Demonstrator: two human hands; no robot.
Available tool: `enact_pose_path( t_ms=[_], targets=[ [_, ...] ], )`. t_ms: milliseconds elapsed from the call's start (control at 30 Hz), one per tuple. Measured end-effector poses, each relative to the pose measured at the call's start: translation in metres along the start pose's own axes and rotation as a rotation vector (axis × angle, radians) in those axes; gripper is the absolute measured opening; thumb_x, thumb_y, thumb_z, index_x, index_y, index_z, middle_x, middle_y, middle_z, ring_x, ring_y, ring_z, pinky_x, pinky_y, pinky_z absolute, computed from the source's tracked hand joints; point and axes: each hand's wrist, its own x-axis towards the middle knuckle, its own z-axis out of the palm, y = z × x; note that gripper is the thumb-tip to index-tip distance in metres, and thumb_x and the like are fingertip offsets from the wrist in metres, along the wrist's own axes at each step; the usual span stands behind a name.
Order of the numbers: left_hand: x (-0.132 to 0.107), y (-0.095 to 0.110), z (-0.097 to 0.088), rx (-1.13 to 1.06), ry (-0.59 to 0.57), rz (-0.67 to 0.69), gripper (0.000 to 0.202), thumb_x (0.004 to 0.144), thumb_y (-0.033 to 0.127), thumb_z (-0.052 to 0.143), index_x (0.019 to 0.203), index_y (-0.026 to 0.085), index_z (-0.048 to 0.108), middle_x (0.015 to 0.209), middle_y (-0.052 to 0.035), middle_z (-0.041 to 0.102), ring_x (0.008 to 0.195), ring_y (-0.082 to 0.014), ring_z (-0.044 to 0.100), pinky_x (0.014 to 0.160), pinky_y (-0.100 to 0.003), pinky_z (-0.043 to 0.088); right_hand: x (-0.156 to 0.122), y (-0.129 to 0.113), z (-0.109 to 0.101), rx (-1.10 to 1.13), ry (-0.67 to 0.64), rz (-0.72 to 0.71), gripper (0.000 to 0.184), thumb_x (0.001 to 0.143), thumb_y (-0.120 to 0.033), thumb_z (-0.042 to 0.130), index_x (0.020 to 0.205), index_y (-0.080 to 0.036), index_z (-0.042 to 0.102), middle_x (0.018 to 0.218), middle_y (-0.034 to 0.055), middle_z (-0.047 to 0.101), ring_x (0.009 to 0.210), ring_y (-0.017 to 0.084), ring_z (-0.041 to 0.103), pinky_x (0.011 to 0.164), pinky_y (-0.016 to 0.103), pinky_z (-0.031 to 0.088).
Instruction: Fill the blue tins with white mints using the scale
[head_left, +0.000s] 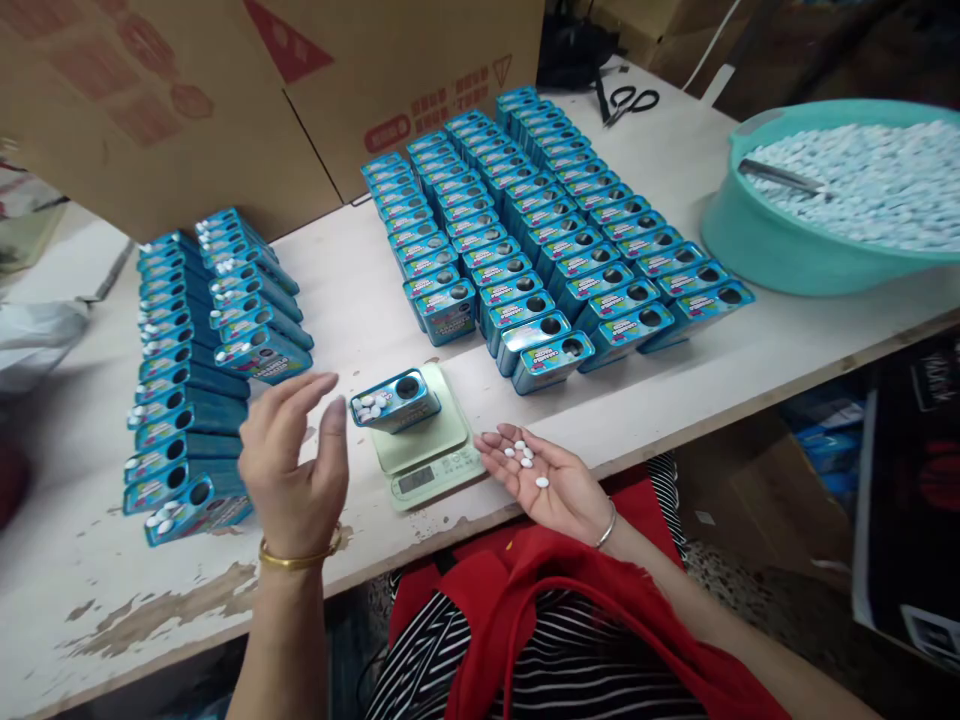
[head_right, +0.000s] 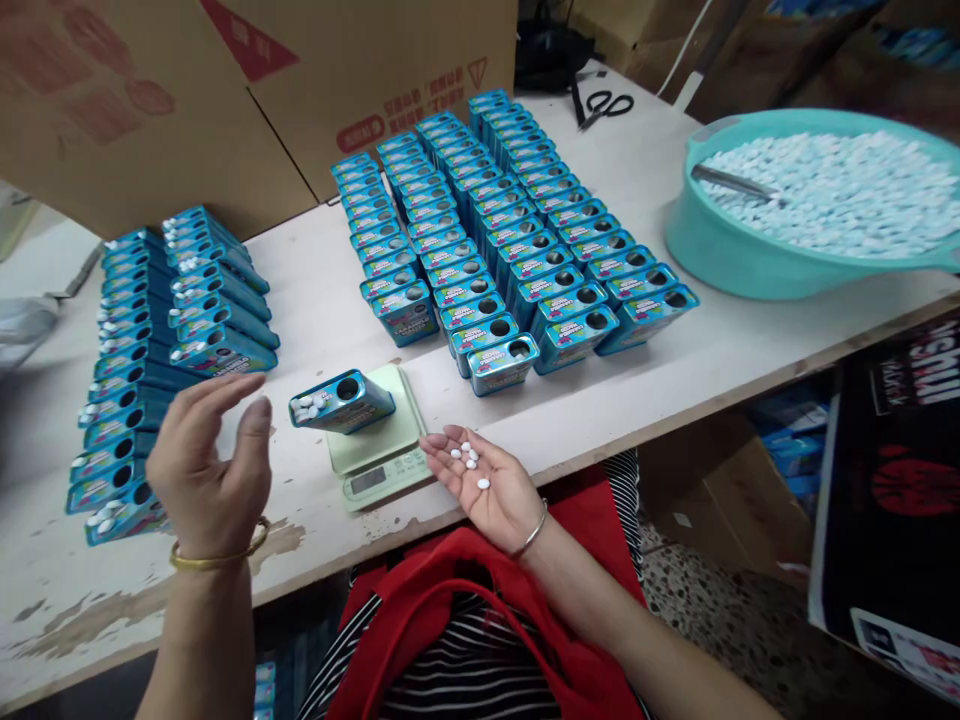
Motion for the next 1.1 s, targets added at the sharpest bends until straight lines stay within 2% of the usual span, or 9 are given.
enact_pose_path(
  t_ms=[100,267,567,833,1000,1100],
  targets=[
    [-0.015,-0.015,-0.010,0.053,0.041,-0.048,0.027,0.085,0.020,0.058,0.111,0.021,0.062,0.109,-0.0079,0.062,0.103,-0.0213,0.057,0.093,-0.040,0.044,0.004,-0.008,-0.011,-0.007,0.066,-0.054,0.025,0.093,-0.014,0.038,0.092,-0.010,0.063,0.099,0.0125,0.070,0.103,0.021,0.066,0.090,0.031,0.054],
    [-0.035,-0.025,-0.015,0.096,0.008,-0.068,0.031,0.084,0.019,0.058,0.116,0.022,0.061,0.113,-0.0094,0.061,0.105,-0.0225,0.056,0.093,-0.042,0.044,0.008,-0.011,-0.021,-0.022,0.124,-0.061,0.023,0.092,-0.013,0.041,0.090,-0.010,0.063,0.099,0.0117,0.070,0.103,0.020,0.066,0.088,0.030,0.056],
    [-0.039,-0.023,-0.007,0.130,-0.060,0.020,0.042,0.085,0.022,0.058,0.126,0.026,0.052,0.128,-0.0094,0.053,0.117,-0.0248,0.050,0.100,-0.045,0.038,0.007,-0.009,-0.022,-0.031,0.115,-0.046,0.025,0.093,-0.013,0.038,0.090,-0.010,0.062,0.099,0.0124,0.070,0.101,0.019,0.066,0.086,0.029,0.056],
    [-0.037,-0.022,0.000,0.209,-0.214,0.158,0.058,0.084,0.033,0.060,0.137,0.028,0.039,0.146,-0.0099,0.035,0.134,-0.0294,0.033,0.108,-0.048,0.028,0.008,-0.009,-0.022,-0.048,0.115,-0.052,0.024,0.093,-0.014,0.039,0.091,-0.010,0.062,0.097,0.0121,0.070,0.102,0.020,0.066,0.087,0.029,0.055],
    [-0.036,-0.012,0.009,0.242,-0.258,0.158,0.057,0.086,0.036,0.056,0.139,0.026,0.036,0.149,-0.0108,0.030,0.139,-0.0294,0.023,0.110,-0.048,0.023,0.009,-0.008,-0.026,-0.061,0.050,-0.048,0.018,0.090,-0.014,0.045,0.092,-0.012,0.063,0.096,0.0094,0.071,0.102,0.017,0.066,0.090,0.029,0.054],
    [-0.032,-0.002,0.018,0.231,-0.283,0.163,0.057,0.089,0.038,0.052,0.140,0.023,0.034,0.150,-0.0120,0.026,0.141,-0.0286,0.017,0.113,-0.049,0.018,0.009,-0.007,-0.025,-0.055,0.054,-0.039,0.018,0.090,-0.015,0.045,0.092,-0.012,0.062,0.097,0.0097,0.070,0.101,0.017,0.066,0.090,0.029,0.053]
  ],
)
